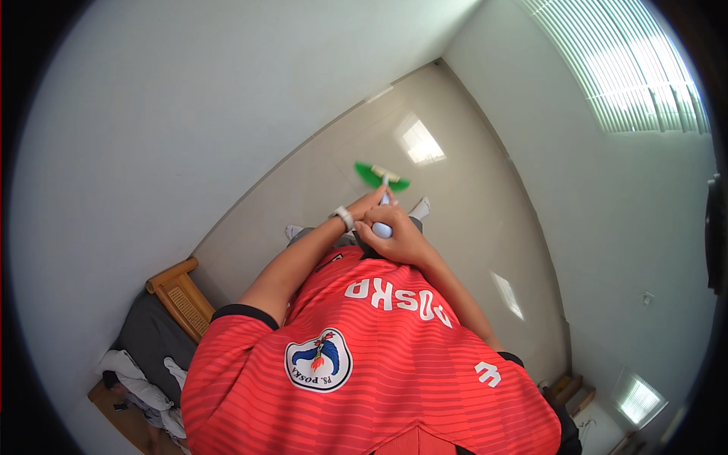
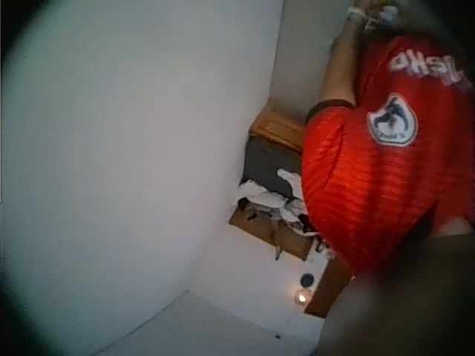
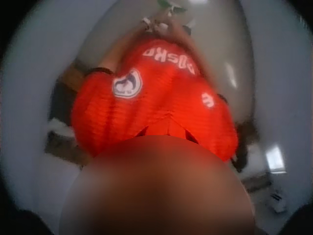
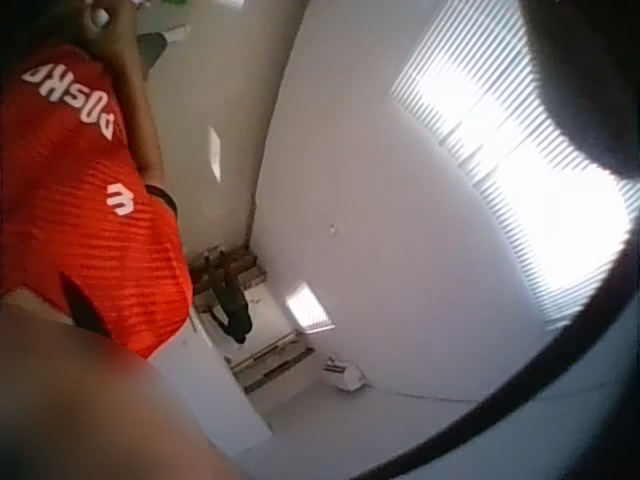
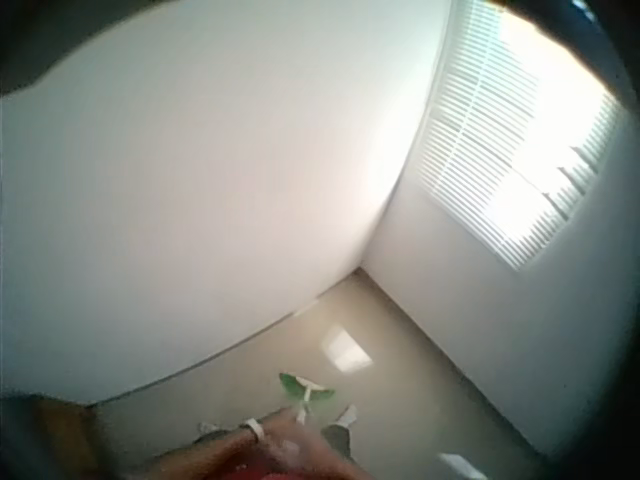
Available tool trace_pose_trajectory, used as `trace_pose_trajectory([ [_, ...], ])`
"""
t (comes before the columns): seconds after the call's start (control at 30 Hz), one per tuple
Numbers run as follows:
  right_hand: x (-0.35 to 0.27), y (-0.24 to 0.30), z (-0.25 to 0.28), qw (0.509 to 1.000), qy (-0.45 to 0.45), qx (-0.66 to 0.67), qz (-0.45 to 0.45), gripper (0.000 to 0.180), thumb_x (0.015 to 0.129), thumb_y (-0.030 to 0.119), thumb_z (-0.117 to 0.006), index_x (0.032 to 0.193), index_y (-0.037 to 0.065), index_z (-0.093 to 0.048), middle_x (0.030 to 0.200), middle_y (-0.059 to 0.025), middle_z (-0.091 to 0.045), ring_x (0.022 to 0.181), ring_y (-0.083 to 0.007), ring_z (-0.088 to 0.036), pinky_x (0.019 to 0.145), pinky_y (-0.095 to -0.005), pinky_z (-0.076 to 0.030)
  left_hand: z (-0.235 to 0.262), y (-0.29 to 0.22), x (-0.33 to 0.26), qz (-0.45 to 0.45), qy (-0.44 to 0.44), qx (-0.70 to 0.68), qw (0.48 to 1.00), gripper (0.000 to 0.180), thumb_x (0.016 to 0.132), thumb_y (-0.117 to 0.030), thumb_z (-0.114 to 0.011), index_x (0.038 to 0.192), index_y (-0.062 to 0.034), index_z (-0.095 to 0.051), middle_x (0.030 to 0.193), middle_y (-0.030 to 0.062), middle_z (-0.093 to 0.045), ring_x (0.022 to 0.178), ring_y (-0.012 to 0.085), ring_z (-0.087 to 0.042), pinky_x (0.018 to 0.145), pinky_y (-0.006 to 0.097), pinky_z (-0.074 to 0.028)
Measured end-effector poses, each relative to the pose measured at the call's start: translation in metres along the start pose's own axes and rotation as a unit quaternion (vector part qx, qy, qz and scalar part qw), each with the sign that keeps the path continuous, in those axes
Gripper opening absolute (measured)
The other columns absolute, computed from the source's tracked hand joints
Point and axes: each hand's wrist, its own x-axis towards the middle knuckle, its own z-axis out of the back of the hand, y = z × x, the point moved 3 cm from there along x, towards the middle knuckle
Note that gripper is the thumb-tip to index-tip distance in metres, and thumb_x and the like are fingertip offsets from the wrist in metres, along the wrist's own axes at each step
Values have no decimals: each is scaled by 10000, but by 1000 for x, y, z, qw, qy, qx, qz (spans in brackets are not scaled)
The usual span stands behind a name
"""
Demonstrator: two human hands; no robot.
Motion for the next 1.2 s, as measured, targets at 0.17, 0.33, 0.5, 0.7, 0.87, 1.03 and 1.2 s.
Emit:
trace_pose_trajectory([
  [0.17, 11, -2, 20, 983, -88, -109, 116, 231, 843, 60, -695, 673, 7, -548, 616, -106, -530, 605, -259, -510, 693, -363, -432, -3, -74, 57, -150, -147, 160, 965, 266, 945, -258, -670, 1052, -66, -522, 852, 66, -606, 764, 153, -550, 692, 332, -468],
  [0.33, 9, 48, 59, 962, -187, -130, 154, 258, 832, 22, -674, 635, 1, -510, 568, -69, -480, 536, -182, -485, 564, -306, -400, -22, -142, 69, -268, -169, 162, 935, 242, 939, -264, -682, 1014, -67, -562, 814, 60, -578, 704, 169, -533, 653, 342, -465],
  [0.5, 8, 78, 100, 958, -268, -65, 83, 368, 935, 112, -573, 606, 24, -435, 558, -12, -418, 537, -124, -413, 524, -302, -344, -33, -164, 48, -242, -160, 275, 917, 262, 911, -275, -680, 1012, -63, -563, 850, 150, -663, 766, 337, -646, 669, 430, -503],
  [0.7, 13, 30, 126, 925, -316, 209, 10, 379, 976, 137, -549, 634, 25, -430, 593, 2, -416, 582, -79, -393, 545, -265, -307, -47, -107, 8, -127, -133, 350, 918, 302, 962, -354, -601, 960, -60, -536, 873, 189, -656, 825, 414, -637, 679, 499, -478],
  [0.87, -3, -13, 85, 954, -258, 124, -94, 352, 969, 178, -592, 670, 33, -479, 618, 21, -455, 590, -85, -434, 539, -261, -340, -36, -41, -6, -56, -102, 351, 929, 241, 975, -286, -587, 1009, -50, -550, 914, 214, -651, 864, 417, -630, 718, 480, -481],
  [1.03, -5, -4, 24, 996, -81, -39, -12, 250, 920, 97, -660, 749, -25, -524, 632, -60, -495, 608, -182, -518, 574, -334, -421, -13, 1, 13, -121, -107, 93, 982, 243, 999, -234, -514, 1164, -61, -558, 931, 156, -629, 908, 316, -636, 768, 403, -502],
  [1.2, 4, 6, 17, 981, -50, -126, 136, 212, 860, 87, -722, 784, 6, -542, 736, -128, -554, 673, -320, -551, 633, -411, -461, -9, -40, 41, -165, -181, 204, 948, 282, 979, -258, -618, 1239, -159, -570, 1008, 117, -493, 912, 214, -504, 786, 280, -456],
])
